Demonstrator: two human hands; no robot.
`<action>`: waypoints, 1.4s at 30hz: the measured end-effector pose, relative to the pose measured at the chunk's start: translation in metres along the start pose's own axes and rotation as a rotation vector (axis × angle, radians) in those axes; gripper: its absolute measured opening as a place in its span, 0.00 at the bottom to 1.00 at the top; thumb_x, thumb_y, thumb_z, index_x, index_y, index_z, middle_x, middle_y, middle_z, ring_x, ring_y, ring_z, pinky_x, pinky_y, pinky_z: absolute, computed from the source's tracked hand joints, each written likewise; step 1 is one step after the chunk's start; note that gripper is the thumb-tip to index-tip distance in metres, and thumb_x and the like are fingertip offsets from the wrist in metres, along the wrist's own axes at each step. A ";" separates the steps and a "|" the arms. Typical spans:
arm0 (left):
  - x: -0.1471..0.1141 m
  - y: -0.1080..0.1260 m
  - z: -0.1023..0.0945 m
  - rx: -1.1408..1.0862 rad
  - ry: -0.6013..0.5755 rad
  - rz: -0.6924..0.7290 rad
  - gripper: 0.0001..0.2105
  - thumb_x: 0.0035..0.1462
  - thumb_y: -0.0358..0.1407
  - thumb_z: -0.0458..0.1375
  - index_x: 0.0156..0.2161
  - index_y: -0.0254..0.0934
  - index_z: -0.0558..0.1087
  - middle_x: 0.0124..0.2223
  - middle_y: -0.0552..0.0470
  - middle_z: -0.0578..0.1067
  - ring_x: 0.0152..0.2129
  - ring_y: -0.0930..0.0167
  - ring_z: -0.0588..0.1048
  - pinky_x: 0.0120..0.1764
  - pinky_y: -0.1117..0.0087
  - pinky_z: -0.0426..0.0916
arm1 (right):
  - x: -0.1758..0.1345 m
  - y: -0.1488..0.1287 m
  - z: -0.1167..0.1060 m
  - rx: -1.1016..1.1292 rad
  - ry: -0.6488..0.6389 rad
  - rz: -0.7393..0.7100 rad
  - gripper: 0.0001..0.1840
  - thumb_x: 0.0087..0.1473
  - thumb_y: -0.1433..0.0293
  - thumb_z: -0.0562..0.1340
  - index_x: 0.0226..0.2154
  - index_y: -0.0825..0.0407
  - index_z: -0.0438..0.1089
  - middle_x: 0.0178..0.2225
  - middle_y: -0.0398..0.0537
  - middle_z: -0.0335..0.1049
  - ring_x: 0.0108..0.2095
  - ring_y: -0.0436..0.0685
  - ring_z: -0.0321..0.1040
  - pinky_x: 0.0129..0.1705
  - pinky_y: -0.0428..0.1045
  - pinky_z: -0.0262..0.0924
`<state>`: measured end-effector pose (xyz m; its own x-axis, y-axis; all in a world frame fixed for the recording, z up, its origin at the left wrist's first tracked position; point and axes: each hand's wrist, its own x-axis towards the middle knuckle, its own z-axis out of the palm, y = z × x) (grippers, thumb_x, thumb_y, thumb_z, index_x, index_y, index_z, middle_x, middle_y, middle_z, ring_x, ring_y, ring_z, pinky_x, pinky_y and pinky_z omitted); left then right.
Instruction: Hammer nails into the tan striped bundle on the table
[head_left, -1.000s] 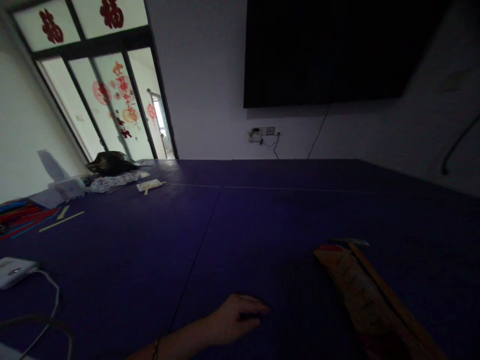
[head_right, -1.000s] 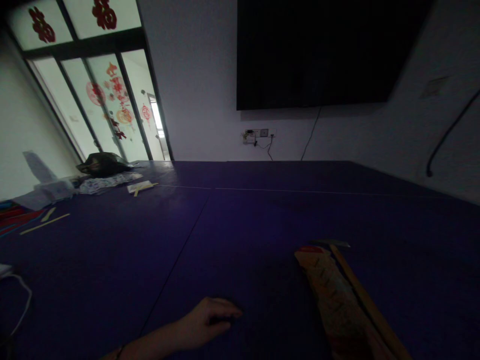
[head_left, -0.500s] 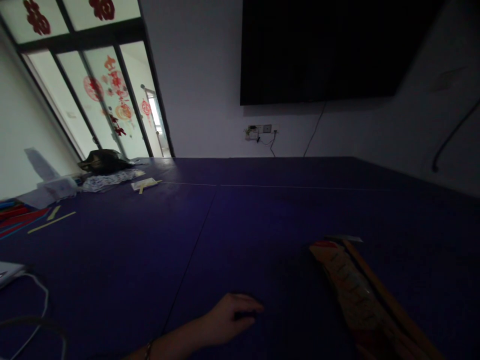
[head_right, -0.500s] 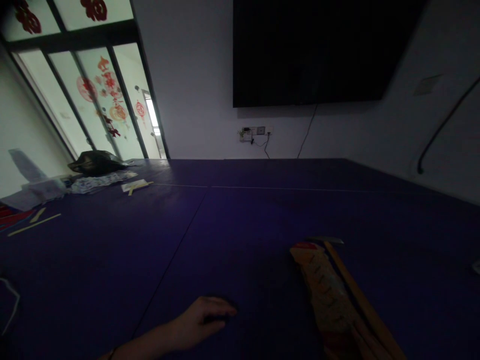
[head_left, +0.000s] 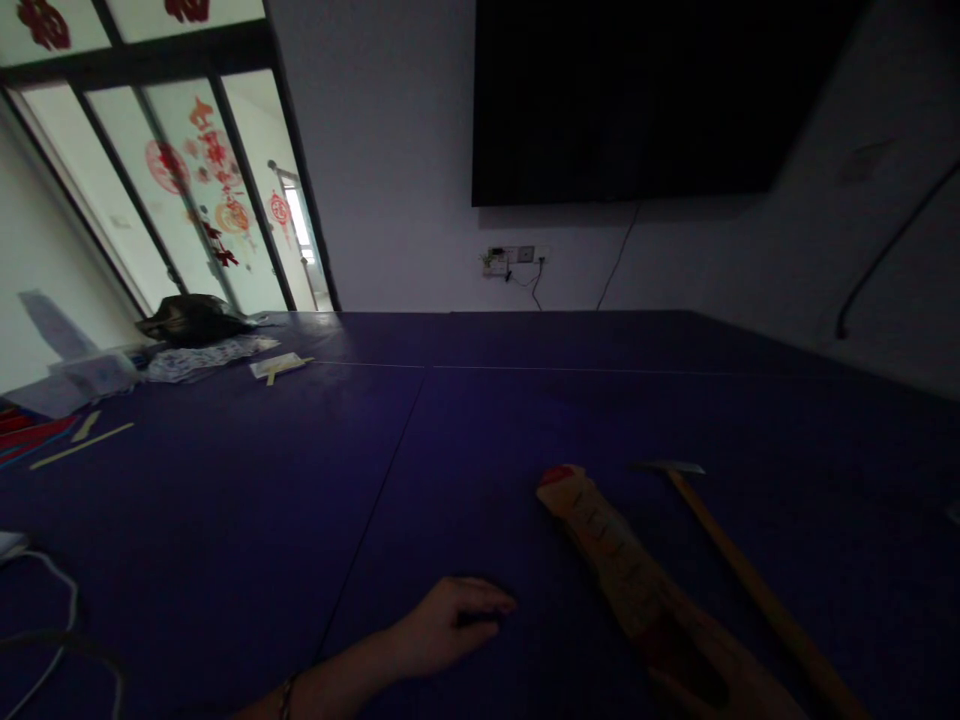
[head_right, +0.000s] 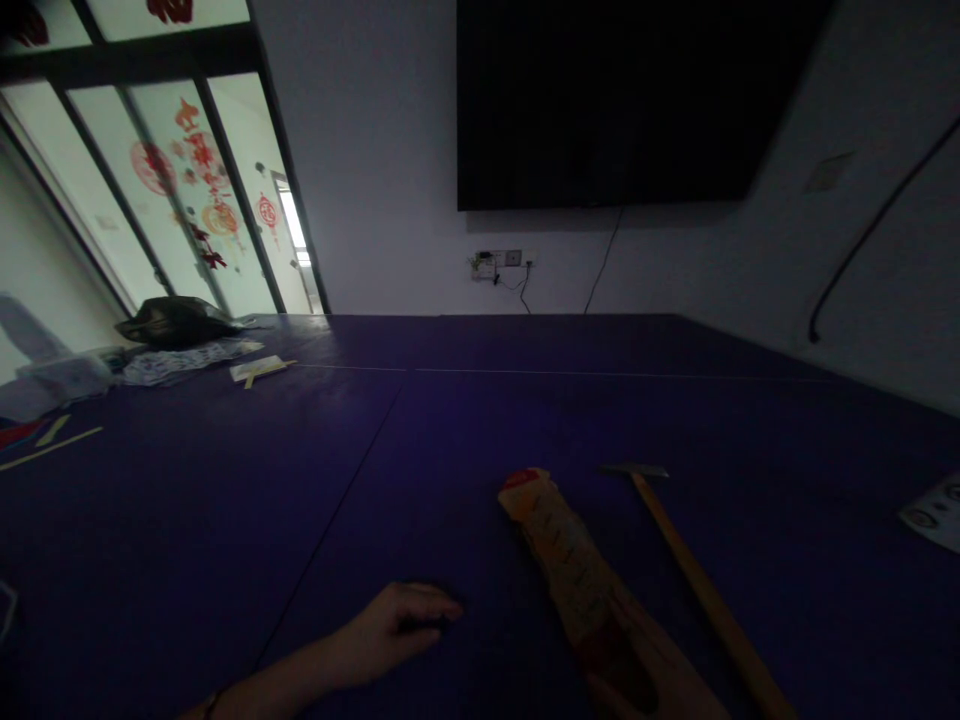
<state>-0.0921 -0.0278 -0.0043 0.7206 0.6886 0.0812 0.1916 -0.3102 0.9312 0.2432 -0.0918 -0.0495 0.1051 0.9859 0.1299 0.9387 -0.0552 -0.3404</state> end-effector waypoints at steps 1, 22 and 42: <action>0.000 -0.002 0.000 -0.060 0.012 -0.017 0.13 0.54 0.36 0.56 0.45 0.37 0.73 0.47 0.45 0.74 0.44 0.68 0.72 0.49 0.64 0.64 | 0.003 -0.007 0.000 0.017 -0.020 -0.021 0.32 0.43 0.57 0.60 0.49 0.56 0.68 0.52 0.58 0.66 0.49 0.68 0.66 0.49 0.60 0.64; 0.003 -0.022 -0.029 -0.110 0.870 0.083 0.20 0.48 0.40 0.61 0.47 0.37 0.68 0.42 0.46 0.73 0.40 0.67 0.73 0.44 0.65 0.68 | 0.125 -0.094 -0.035 0.078 -0.706 -0.561 0.46 0.32 0.74 0.68 0.56 0.50 0.57 0.61 0.50 0.49 0.63 0.68 0.34 0.61 0.64 0.37; 0.029 -0.029 -0.055 0.283 0.323 -0.141 0.31 0.31 0.31 0.70 0.46 0.38 0.69 0.45 0.48 0.73 0.43 0.64 0.71 0.48 0.61 0.64 | 0.117 -0.082 -0.016 0.330 -0.667 -0.455 0.44 0.32 0.76 0.67 0.55 0.48 0.60 0.61 0.53 0.52 0.62 0.67 0.40 0.61 0.63 0.34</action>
<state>-0.1132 0.0372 -0.0092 0.4376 0.8926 0.1088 0.4800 -0.3342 0.8111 0.1835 0.0259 0.0084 -0.5681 0.7933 -0.2188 0.6887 0.3128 -0.6541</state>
